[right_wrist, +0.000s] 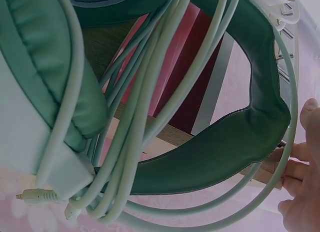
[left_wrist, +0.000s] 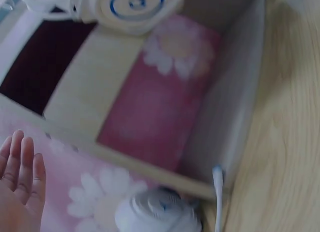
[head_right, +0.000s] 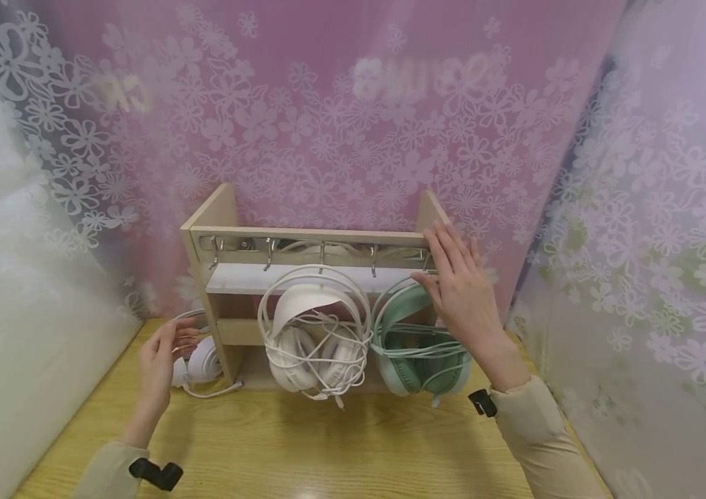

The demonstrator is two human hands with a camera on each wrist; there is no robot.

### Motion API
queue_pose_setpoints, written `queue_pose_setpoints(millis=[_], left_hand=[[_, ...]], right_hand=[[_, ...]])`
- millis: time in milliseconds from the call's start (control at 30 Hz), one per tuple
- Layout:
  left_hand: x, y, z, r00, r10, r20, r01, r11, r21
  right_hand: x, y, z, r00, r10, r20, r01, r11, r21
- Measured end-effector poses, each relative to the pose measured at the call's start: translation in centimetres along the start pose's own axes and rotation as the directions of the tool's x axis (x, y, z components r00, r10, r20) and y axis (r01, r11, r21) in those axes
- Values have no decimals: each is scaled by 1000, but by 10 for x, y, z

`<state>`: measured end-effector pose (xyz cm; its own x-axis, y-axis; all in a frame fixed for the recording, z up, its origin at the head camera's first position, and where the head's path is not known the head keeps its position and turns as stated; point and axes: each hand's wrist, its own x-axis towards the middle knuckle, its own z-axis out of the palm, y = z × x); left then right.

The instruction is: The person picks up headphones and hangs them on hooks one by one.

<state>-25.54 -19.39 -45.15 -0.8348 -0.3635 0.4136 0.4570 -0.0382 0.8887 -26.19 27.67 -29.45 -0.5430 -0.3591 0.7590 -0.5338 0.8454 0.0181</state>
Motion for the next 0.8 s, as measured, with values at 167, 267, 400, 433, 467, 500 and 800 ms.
queue_pose_setpoints(millis=[167,267,400,433,467,500,800], left_hand=[[7,-12,-18,999,45,-13,-42,990,138],[11,-18,-28,997,70,-17,-63,960,272],[13,-25,-38,996,93,-7,-79,884,461],[13,-27,-40,995,99,2,-86,859,505],[13,-28,-42,994,105,11,-94,832,547],[13,-30,-44,994,109,22,-102,807,581],[17,-47,-59,967,174,186,-254,624,739]], right_hand=[[0,0,0,1000,-7,-6,7,1000,-1],[0,0,0,1000,-8,-8,8,1000,-3],[0,0,0,1000,-6,-7,6,1000,-3],[0,0,0,1000,-6,-8,6,1000,-3],[0,0,0,1000,-6,-8,6,1000,-3],[0,0,0,1000,-7,-8,7,1000,-4],[0,-1,0,1000,-6,-7,6,1000,-6]])
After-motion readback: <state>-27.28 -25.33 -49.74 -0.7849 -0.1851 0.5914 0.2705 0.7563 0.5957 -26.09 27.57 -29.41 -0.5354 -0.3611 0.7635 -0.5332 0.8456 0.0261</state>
